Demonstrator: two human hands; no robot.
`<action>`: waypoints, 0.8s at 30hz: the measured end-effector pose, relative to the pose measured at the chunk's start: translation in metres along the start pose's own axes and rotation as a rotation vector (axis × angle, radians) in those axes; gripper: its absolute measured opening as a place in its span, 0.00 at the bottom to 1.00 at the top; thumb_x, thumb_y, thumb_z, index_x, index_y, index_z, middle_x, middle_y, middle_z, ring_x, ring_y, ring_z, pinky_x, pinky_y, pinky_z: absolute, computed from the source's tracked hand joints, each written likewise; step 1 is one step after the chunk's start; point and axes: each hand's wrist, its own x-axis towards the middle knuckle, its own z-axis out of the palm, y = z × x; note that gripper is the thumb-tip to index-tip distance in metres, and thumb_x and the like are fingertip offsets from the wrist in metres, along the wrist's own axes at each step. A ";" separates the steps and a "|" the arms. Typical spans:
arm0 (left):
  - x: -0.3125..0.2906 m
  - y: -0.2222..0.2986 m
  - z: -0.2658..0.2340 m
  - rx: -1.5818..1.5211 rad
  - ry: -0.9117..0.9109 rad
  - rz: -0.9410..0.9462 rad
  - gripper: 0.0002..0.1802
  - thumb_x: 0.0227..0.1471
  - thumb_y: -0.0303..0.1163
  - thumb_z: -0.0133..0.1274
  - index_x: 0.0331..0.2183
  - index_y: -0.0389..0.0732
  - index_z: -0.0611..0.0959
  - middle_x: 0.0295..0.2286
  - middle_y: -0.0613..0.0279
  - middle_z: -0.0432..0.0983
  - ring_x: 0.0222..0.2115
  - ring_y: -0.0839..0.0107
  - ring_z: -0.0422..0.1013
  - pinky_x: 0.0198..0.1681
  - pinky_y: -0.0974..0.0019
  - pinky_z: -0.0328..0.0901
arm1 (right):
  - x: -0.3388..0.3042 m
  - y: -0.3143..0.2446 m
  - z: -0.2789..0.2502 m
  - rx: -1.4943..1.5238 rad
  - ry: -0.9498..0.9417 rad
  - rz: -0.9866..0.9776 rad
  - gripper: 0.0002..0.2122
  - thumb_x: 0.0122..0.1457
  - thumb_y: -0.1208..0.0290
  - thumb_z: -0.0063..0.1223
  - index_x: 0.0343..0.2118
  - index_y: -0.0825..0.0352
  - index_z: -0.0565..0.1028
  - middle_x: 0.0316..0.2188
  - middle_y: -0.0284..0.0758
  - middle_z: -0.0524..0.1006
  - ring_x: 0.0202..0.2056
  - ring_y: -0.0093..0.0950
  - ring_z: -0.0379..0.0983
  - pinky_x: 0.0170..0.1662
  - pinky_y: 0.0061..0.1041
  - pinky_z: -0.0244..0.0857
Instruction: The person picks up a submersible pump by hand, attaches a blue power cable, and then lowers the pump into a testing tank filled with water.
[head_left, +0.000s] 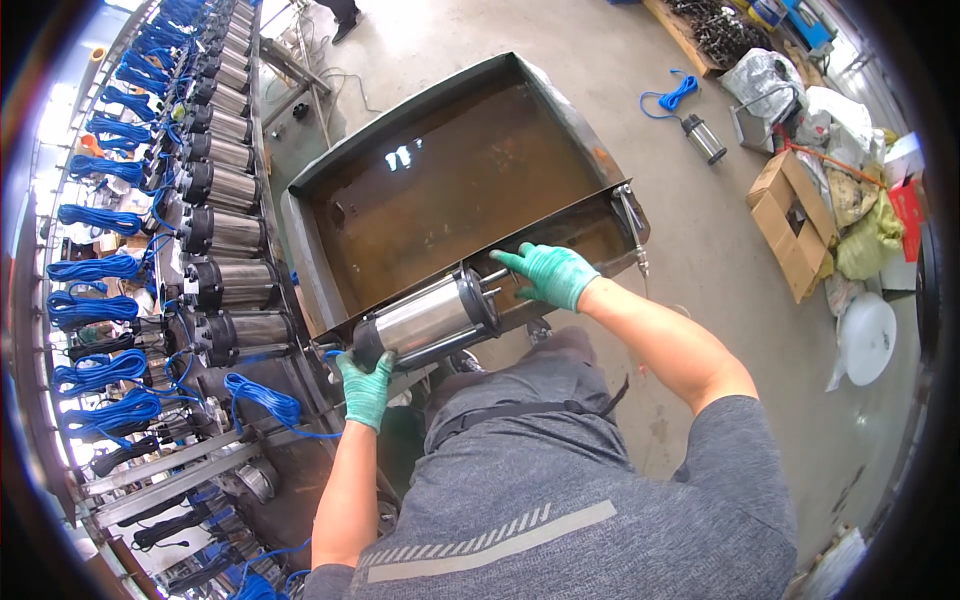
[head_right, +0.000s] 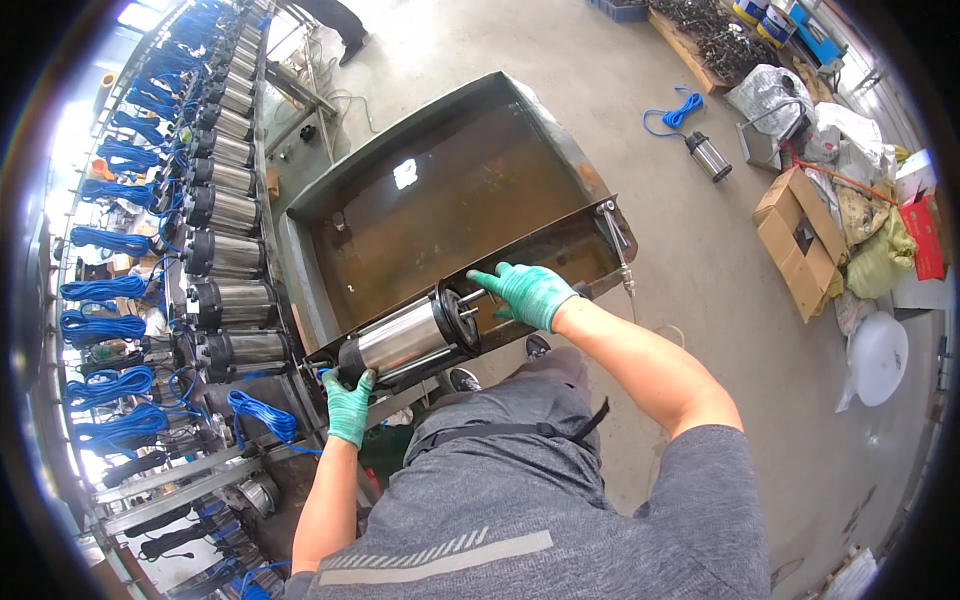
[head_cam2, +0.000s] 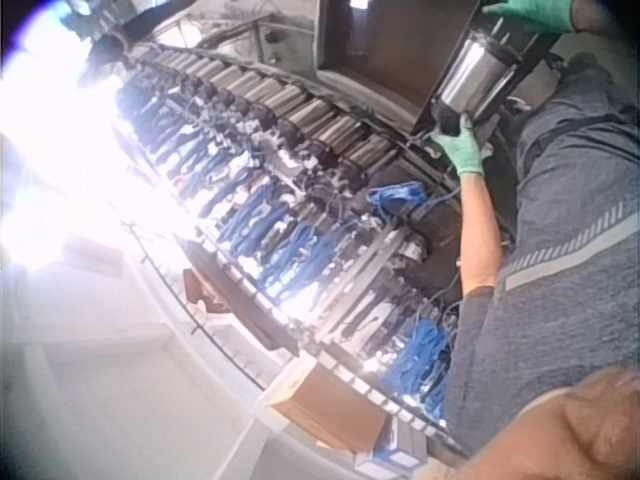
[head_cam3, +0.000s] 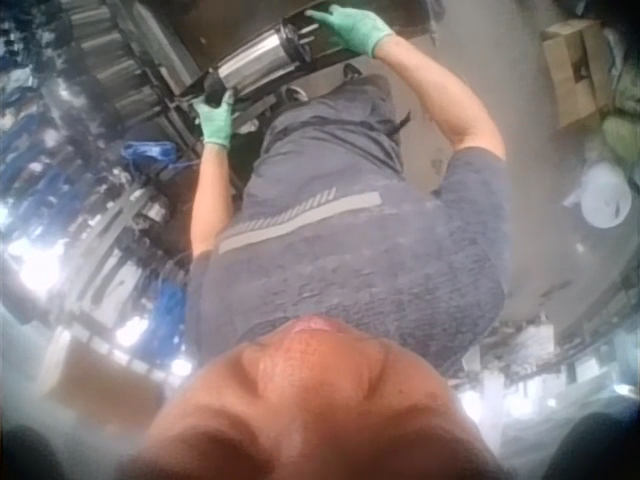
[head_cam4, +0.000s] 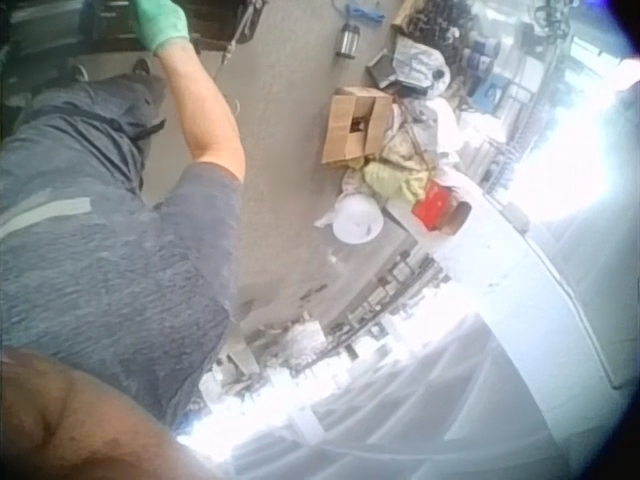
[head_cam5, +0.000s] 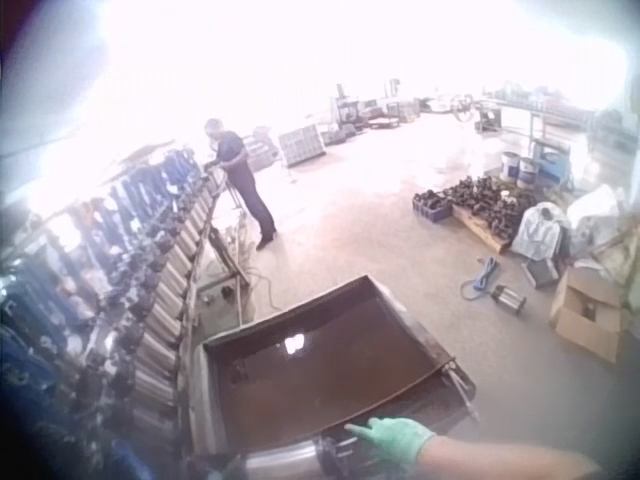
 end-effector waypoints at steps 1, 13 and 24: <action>-0.001 0.000 0.001 0.026 0.005 0.017 0.44 0.45 0.49 0.71 0.53 0.34 0.66 0.41 0.52 0.72 0.42 0.63 0.67 0.49 0.60 0.64 | 0.001 0.004 0.006 -0.085 0.010 -0.013 0.31 0.57 0.61 0.60 0.64 0.58 0.64 0.39 0.42 0.76 0.39 0.40 0.78 0.42 0.37 0.73; 0.004 -0.010 0.003 -0.043 0.005 -0.031 0.44 0.46 0.46 0.72 0.53 0.34 0.66 0.44 0.53 0.70 0.43 0.64 0.66 0.50 0.61 0.63 | 0.032 0.023 0.017 0.503 -0.142 0.183 0.25 0.64 0.44 0.48 0.47 0.63 0.80 0.41 0.46 0.81 0.46 0.46 0.76 0.50 0.39 0.68; -0.004 0.005 0.003 0.043 0.022 -0.017 0.40 0.47 0.35 0.71 0.54 0.36 0.64 0.46 0.52 0.70 0.47 0.63 0.67 0.52 0.61 0.64 | 0.034 0.007 0.033 0.558 -0.002 0.423 0.30 0.63 0.39 0.47 0.43 0.68 0.81 0.41 0.49 0.80 0.46 0.49 0.75 0.51 0.40 0.68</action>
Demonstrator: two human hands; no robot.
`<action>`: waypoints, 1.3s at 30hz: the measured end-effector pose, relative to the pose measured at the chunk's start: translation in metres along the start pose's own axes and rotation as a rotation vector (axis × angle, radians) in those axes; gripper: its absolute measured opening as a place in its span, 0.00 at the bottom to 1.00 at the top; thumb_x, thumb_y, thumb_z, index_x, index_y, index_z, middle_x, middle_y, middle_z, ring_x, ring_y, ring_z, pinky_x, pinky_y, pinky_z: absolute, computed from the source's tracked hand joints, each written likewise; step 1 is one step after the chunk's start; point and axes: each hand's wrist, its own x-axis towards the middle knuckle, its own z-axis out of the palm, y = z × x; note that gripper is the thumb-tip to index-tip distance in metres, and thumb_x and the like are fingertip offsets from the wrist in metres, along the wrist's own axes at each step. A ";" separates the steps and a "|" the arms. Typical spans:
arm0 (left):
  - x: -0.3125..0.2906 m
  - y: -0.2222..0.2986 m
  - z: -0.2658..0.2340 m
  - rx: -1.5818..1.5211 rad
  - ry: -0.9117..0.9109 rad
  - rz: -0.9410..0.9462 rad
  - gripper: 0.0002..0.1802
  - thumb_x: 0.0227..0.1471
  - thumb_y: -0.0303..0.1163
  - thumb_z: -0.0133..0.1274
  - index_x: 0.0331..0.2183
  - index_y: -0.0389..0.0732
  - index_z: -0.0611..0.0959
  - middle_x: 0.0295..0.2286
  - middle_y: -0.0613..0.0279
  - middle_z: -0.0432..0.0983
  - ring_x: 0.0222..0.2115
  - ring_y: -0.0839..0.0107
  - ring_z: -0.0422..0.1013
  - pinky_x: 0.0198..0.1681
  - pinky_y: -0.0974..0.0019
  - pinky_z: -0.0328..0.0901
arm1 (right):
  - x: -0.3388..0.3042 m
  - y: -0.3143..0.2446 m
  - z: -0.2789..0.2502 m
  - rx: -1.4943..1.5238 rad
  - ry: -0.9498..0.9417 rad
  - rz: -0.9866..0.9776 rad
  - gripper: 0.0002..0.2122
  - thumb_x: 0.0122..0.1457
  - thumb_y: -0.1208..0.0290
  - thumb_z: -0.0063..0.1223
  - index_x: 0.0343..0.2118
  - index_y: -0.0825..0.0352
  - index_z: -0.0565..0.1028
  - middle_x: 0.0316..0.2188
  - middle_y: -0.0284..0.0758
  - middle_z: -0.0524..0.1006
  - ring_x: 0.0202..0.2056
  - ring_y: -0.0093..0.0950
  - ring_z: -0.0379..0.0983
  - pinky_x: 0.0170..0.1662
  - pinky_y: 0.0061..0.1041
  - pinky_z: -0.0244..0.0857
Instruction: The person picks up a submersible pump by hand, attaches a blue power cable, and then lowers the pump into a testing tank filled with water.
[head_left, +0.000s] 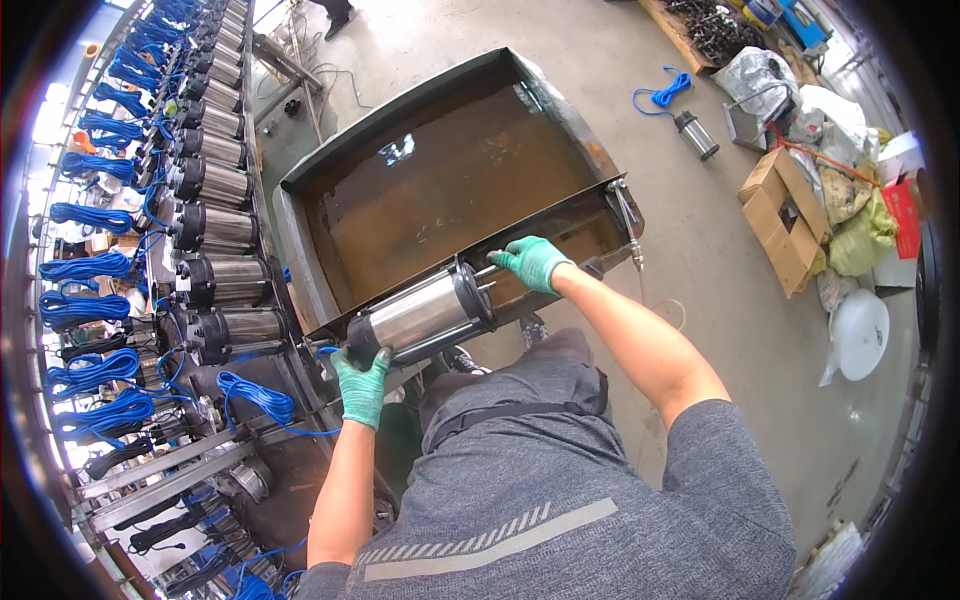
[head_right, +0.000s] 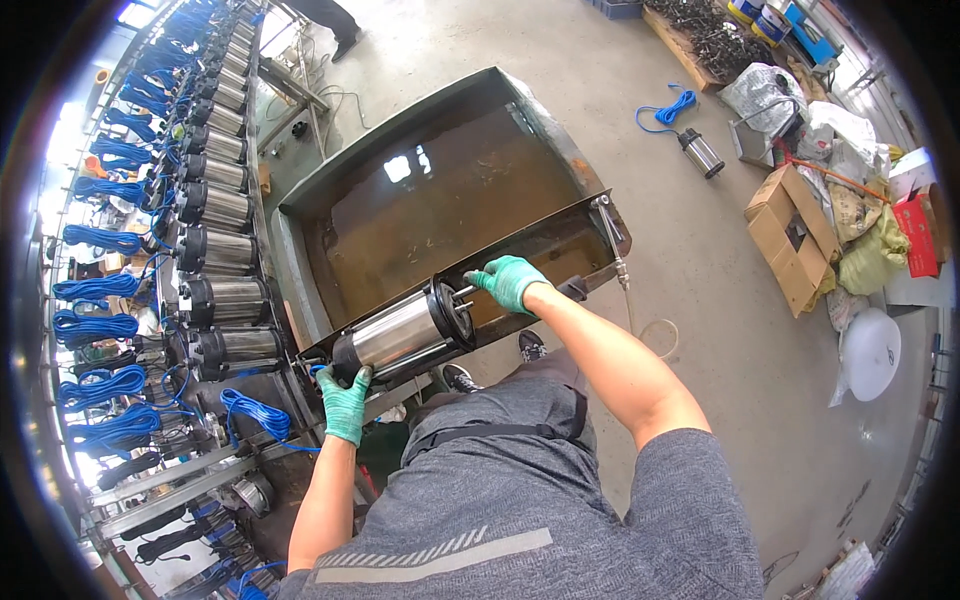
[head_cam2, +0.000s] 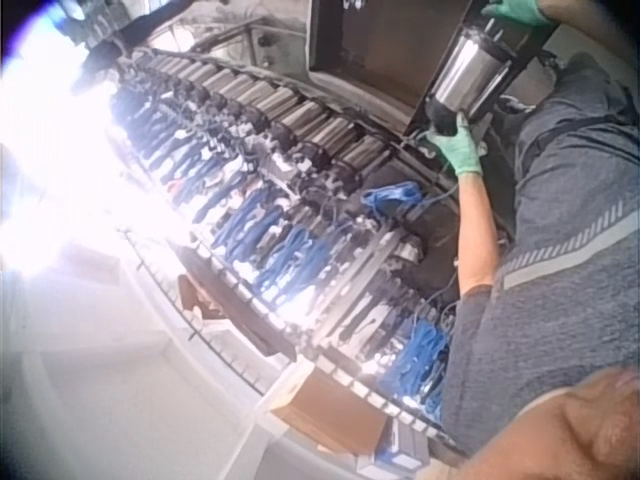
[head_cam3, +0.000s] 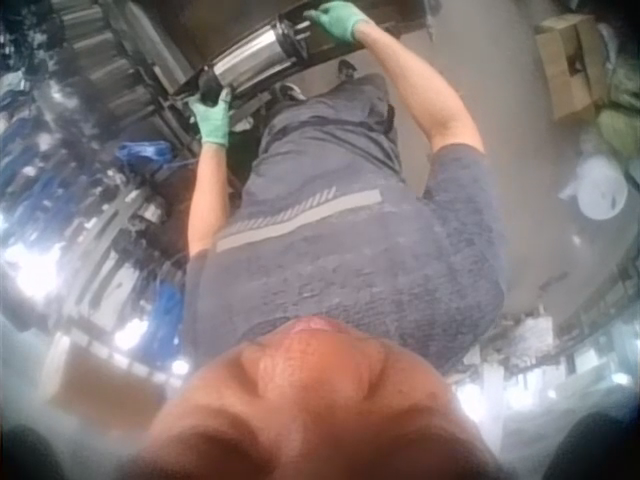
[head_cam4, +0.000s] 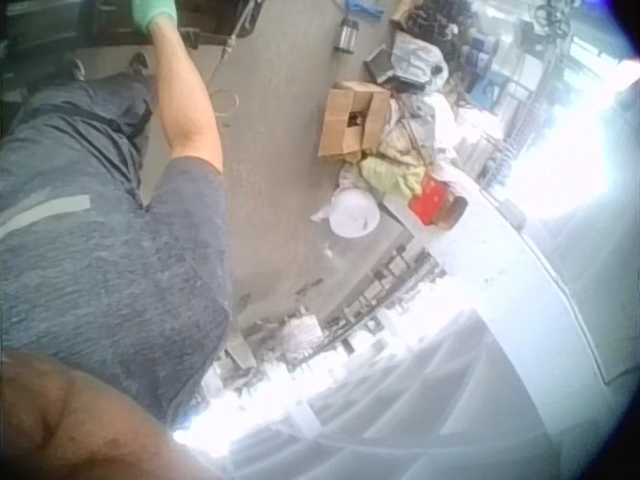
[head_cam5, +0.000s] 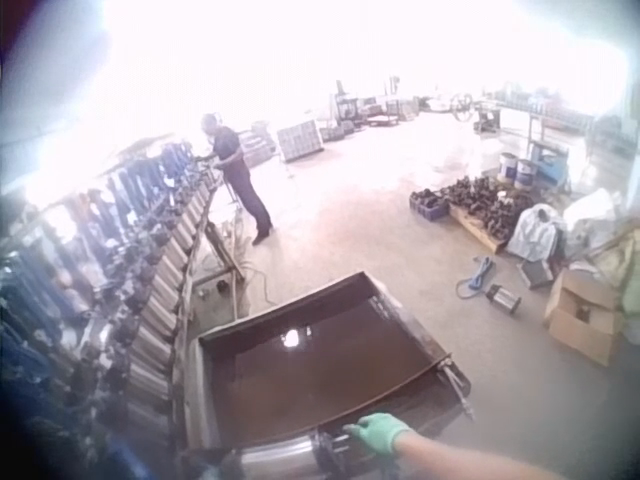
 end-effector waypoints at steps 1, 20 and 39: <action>0.000 -0.003 0.000 -0.033 -0.006 -0.002 0.40 0.47 0.34 0.71 0.54 0.36 0.64 0.46 0.52 0.70 0.48 0.63 0.67 0.52 0.61 0.64 | 0.004 0.002 -0.001 -0.008 -0.050 0.024 0.31 0.63 0.38 0.46 0.42 0.68 0.81 0.41 0.50 0.80 0.45 0.49 0.76 0.50 0.40 0.68; 0.008 -0.010 0.005 -0.094 0.035 0.041 0.39 0.42 0.32 0.74 0.49 0.36 0.66 0.43 0.53 0.72 0.43 0.64 0.69 0.50 0.62 0.66 | -0.084 0.113 -0.063 0.527 0.658 0.601 0.30 0.58 0.52 0.61 0.52 0.68 0.62 0.31 0.42 0.77 0.28 0.33 0.75 0.28 0.34 0.71; 0.006 0.019 -0.009 -0.012 -0.039 -0.055 0.40 0.40 0.36 0.75 0.47 0.37 0.66 0.37 0.52 0.74 0.30 0.64 0.71 0.23 0.63 0.66 | -0.041 0.008 -0.049 0.652 0.150 0.350 0.05 0.61 0.64 0.48 0.33 0.57 0.74 0.24 0.27 0.73 0.25 0.21 0.68 0.24 0.30 0.61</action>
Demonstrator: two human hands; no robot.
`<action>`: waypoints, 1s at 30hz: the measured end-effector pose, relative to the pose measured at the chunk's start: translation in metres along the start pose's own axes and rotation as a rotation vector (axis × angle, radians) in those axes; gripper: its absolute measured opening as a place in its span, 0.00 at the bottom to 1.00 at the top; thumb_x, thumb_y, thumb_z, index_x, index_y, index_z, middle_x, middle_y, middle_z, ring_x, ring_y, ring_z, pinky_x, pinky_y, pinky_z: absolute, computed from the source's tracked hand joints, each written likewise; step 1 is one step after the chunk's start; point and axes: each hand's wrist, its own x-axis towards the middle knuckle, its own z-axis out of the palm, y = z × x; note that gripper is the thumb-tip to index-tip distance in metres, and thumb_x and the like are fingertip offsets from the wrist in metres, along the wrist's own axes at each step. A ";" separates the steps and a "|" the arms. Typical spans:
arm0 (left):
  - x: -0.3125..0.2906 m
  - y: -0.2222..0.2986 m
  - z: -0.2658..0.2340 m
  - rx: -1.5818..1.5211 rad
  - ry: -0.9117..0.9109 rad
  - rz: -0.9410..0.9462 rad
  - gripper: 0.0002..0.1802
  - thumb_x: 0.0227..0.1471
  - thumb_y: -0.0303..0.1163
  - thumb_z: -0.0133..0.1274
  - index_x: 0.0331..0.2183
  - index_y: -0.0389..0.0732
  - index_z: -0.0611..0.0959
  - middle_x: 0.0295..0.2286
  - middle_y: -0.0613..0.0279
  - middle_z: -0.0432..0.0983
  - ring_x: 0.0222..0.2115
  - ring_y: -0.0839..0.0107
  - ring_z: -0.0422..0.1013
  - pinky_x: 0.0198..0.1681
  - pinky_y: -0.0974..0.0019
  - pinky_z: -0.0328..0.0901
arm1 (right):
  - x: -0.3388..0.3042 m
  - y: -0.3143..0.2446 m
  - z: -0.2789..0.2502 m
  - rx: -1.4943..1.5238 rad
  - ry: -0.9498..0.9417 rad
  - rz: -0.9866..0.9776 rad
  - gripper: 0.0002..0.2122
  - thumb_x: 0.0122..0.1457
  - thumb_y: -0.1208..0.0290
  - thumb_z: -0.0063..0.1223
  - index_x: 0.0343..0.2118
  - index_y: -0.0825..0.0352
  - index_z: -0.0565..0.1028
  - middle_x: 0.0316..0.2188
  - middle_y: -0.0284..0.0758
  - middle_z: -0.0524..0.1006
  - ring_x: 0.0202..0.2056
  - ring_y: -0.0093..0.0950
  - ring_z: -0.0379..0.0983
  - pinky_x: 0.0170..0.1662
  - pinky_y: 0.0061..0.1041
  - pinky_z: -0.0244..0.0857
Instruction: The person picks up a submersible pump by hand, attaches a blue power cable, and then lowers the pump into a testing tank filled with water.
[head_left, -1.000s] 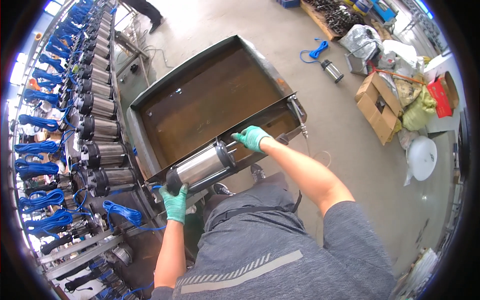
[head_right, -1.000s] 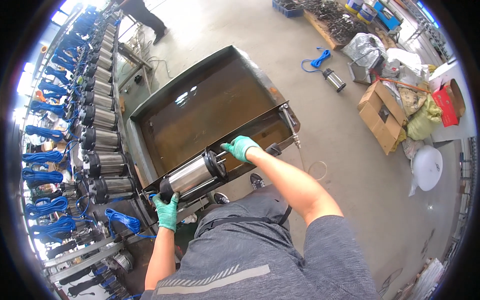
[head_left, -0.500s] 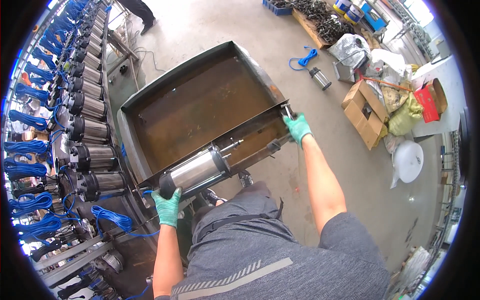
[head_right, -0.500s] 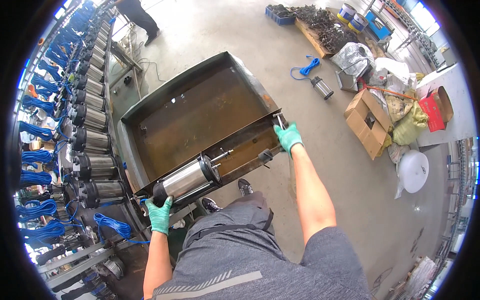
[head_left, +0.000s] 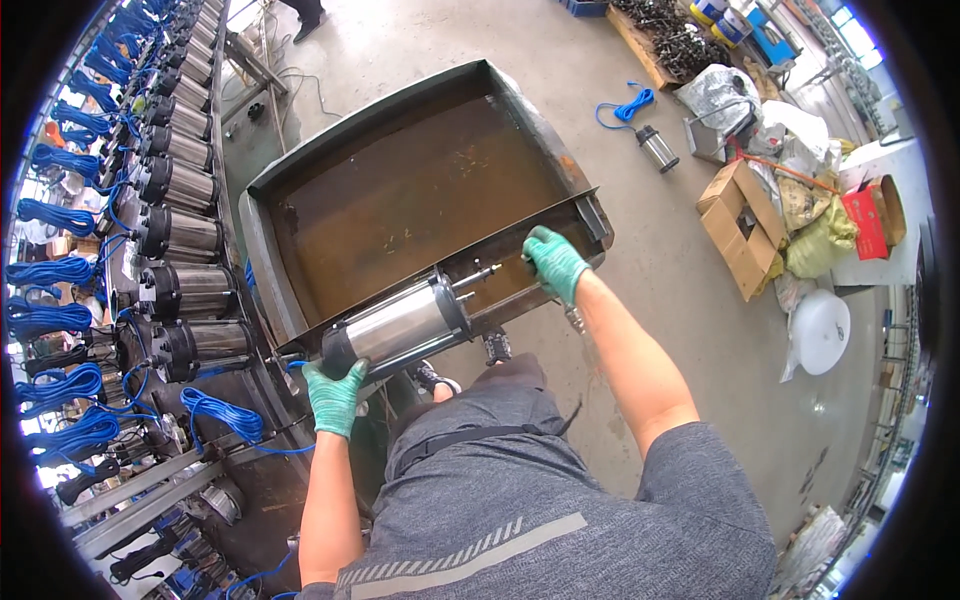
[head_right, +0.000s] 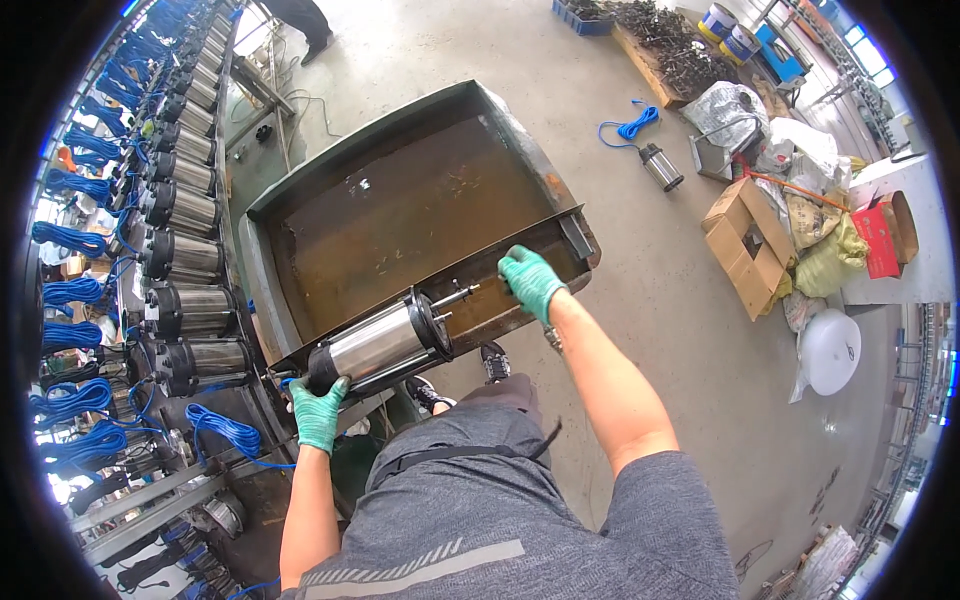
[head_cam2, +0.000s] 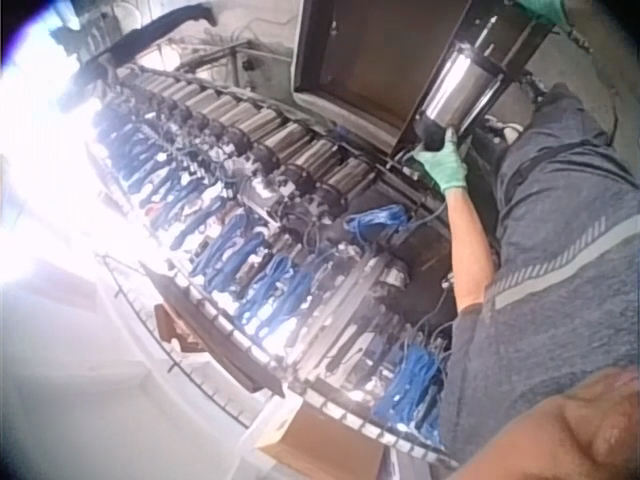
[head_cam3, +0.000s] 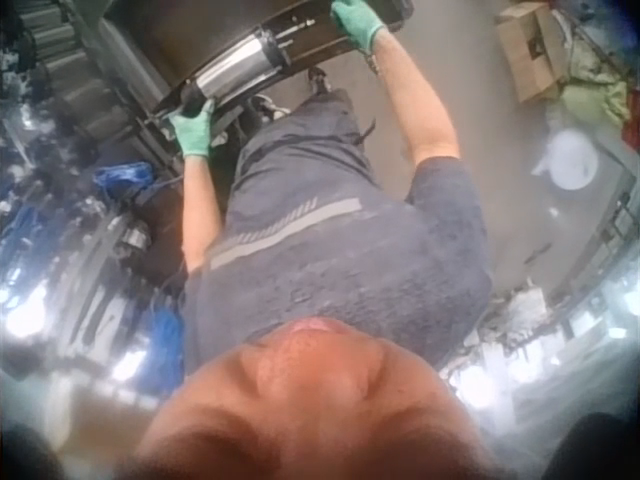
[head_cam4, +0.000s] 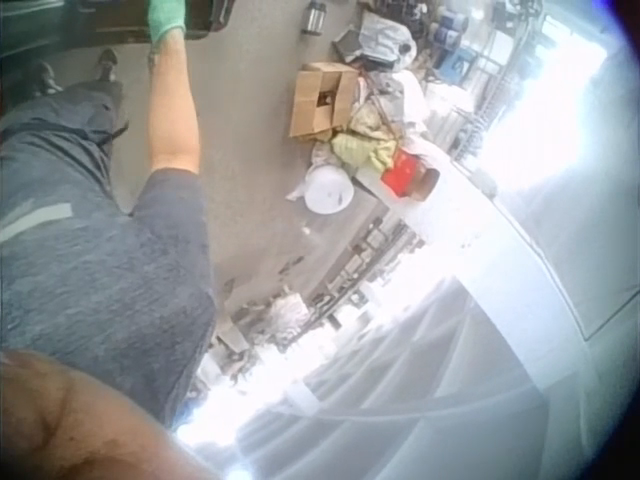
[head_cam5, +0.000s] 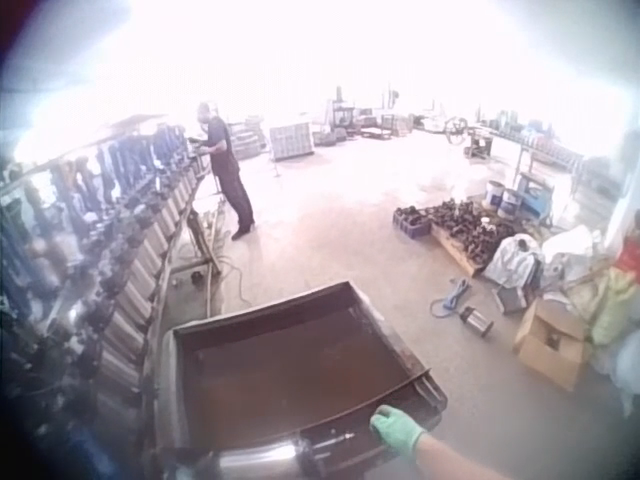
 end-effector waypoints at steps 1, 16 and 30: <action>-0.002 0.005 -0.001 0.023 0.000 -0.014 0.41 0.39 0.39 0.76 0.47 0.35 0.68 0.39 0.51 0.74 0.35 0.62 0.71 0.36 0.62 0.66 | 0.003 0.005 0.008 0.049 -0.034 0.015 0.06 0.62 0.63 0.47 0.32 0.55 0.75 0.22 0.25 0.72 0.24 0.19 0.67 0.22 0.28 0.57; 0.001 0.013 -0.005 0.078 -0.005 -0.064 0.40 0.37 0.41 0.77 0.44 0.33 0.71 0.37 0.52 0.76 0.38 0.64 0.70 0.45 0.60 0.68 | 0.025 0.017 0.047 0.313 -0.070 0.115 0.10 0.62 0.68 0.42 0.26 0.57 0.74 0.14 0.26 0.67 0.11 0.16 0.53 0.13 0.19 0.42; 0.007 -0.004 0.001 -0.054 -0.048 0.018 0.32 0.44 0.28 0.72 0.42 0.38 0.65 0.29 0.55 0.76 0.17 0.72 0.70 0.14 0.68 0.65 | 0.035 0.021 0.047 0.300 -0.049 0.165 0.10 0.61 0.64 0.43 0.24 0.57 0.73 0.13 0.26 0.66 0.12 0.19 0.56 0.14 0.23 0.47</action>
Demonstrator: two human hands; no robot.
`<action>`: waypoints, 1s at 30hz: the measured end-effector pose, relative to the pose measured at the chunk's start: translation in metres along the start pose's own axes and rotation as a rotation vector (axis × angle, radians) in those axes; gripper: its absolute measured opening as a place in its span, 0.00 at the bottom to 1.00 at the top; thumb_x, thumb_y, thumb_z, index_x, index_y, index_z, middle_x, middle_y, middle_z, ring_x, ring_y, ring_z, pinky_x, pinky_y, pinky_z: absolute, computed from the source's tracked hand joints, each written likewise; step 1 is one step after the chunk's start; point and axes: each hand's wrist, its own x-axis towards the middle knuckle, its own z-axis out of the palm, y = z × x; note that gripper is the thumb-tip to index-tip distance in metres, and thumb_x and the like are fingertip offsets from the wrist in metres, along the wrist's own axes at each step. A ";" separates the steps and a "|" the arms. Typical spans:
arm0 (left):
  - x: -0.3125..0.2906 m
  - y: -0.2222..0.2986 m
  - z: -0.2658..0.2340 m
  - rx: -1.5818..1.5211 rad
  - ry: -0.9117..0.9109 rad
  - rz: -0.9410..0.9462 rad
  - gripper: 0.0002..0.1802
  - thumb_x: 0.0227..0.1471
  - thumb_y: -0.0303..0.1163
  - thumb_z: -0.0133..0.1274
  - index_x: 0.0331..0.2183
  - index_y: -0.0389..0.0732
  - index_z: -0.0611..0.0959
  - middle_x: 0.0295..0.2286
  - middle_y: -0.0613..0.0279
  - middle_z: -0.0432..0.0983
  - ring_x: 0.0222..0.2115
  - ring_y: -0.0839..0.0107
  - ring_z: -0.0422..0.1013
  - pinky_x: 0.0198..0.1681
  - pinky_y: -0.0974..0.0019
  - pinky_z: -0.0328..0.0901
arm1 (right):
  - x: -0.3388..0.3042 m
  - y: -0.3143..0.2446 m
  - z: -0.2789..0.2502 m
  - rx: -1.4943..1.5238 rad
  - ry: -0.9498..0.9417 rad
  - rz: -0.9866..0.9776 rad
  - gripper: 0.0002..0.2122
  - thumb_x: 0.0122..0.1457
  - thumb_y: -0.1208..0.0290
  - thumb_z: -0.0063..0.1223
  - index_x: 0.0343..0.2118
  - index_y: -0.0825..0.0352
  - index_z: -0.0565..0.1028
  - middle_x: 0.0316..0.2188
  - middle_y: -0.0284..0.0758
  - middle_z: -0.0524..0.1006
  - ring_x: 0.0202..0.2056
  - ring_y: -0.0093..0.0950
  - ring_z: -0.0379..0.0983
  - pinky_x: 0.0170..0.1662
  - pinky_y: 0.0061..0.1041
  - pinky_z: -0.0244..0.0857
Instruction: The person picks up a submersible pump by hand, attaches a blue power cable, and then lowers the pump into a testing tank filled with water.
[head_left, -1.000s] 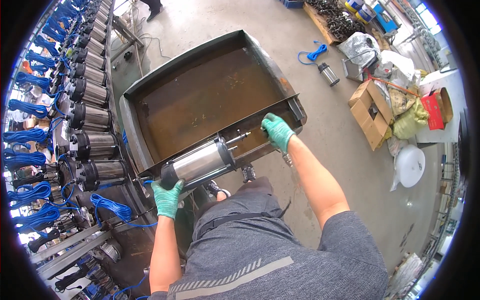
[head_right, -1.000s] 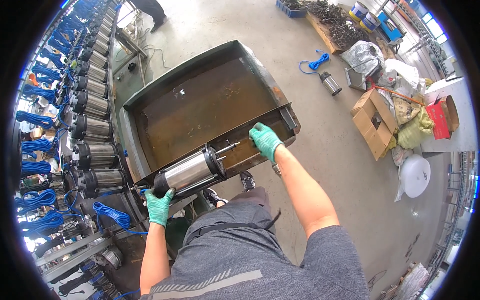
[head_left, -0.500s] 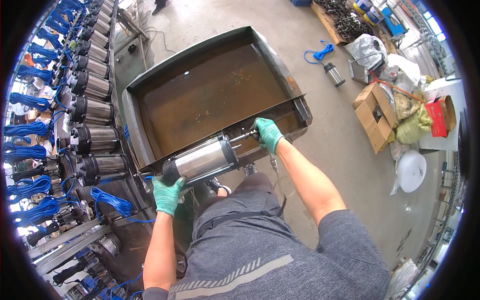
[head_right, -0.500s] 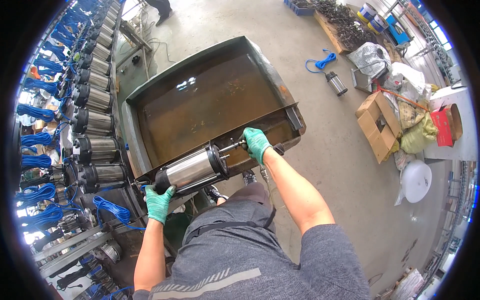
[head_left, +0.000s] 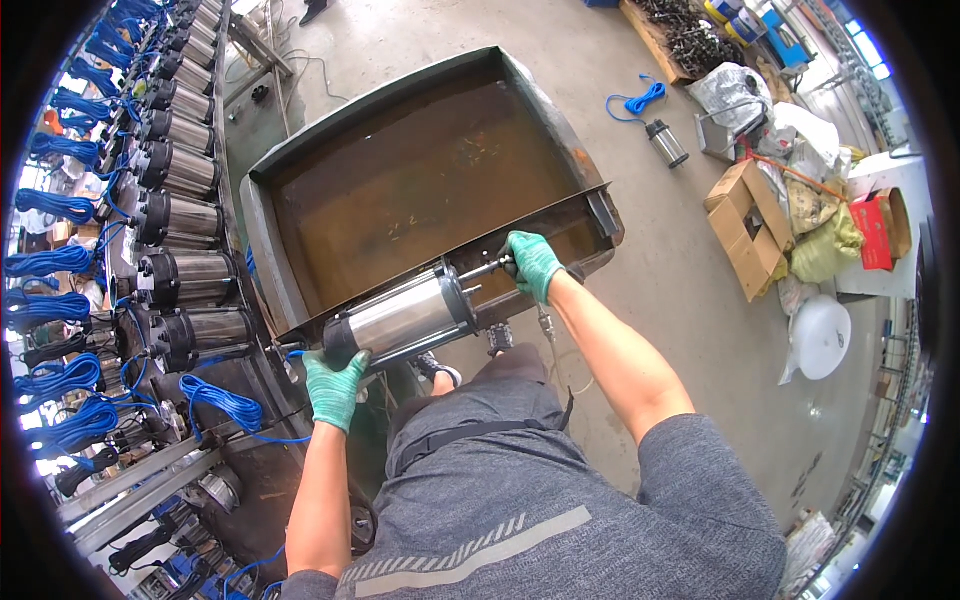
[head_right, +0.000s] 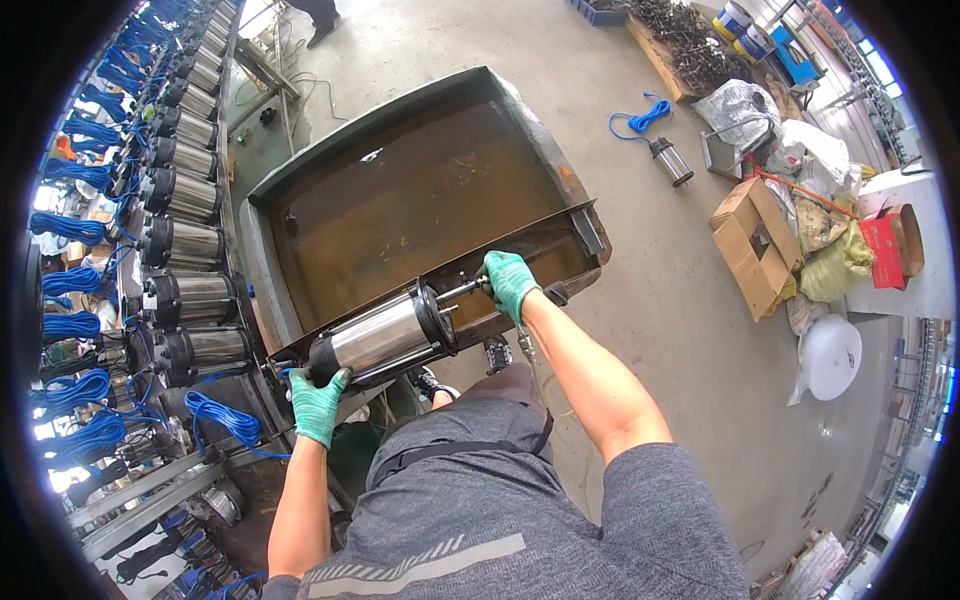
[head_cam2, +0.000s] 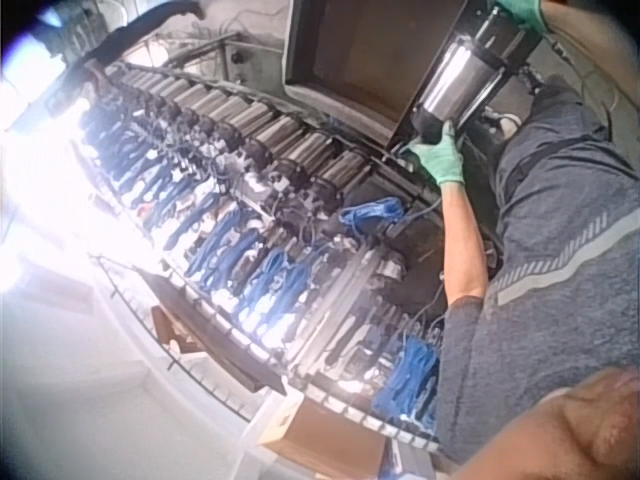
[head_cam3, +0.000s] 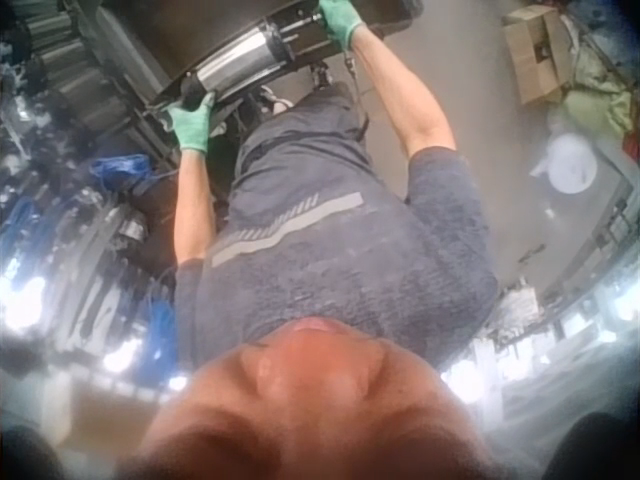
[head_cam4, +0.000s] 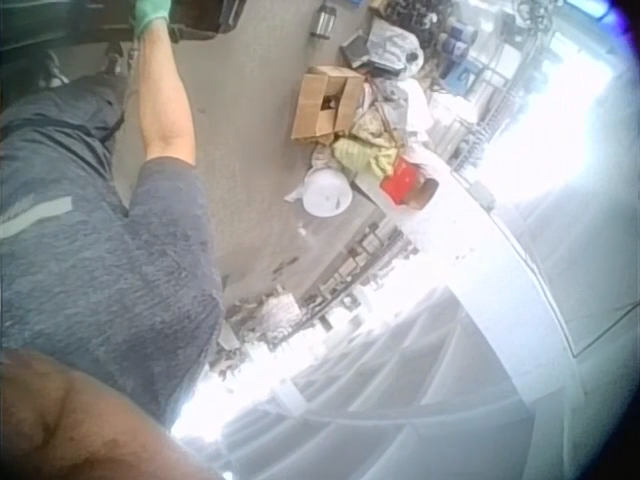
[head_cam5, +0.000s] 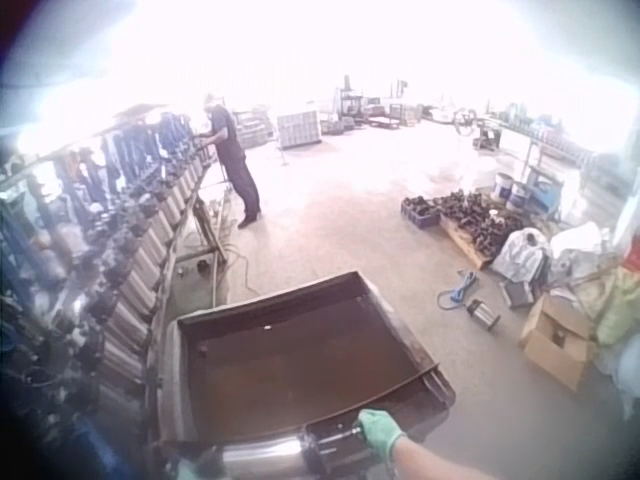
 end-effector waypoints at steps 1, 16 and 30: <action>-0.001 0.003 0.000 0.008 -0.003 -0.009 0.32 0.44 0.28 0.72 0.42 0.38 0.65 0.30 0.55 0.76 0.17 0.72 0.70 0.14 0.67 0.65 | 0.000 0.000 0.000 0.007 0.010 0.008 0.10 0.61 0.64 0.43 0.24 0.57 0.73 0.13 0.26 0.66 0.12 0.19 0.56 0.14 0.24 0.47; -0.001 -0.016 0.001 0.016 0.021 0.074 0.37 0.43 0.35 0.74 0.47 0.34 0.67 0.40 0.53 0.75 0.39 0.64 0.71 0.48 0.62 0.67 | -0.040 -0.074 -0.110 -1.377 0.533 -0.201 0.19 0.65 0.67 0.42 0.55 0.72 0.65 0.44 0.55 0.78 0.47 0.52 0.76 0.50 0.48 0.69; 0.000 -0.023 0.006 0.077 0.001 0.062 0.35 0.47 0.36 0.70 0.49 0.33 0.67 0.38 0.48 0.78 0.39 0.61 0.75 0.45 0.59 0.70 | -0.022 -0.084 -0.111 -1.418 0.794 -0.617 0.18 0.60 0.60 0.57 0.46 0.68 0.73 0.41 0.52 0.79 0.44 0.52 0.76 0.47 0.45 0.70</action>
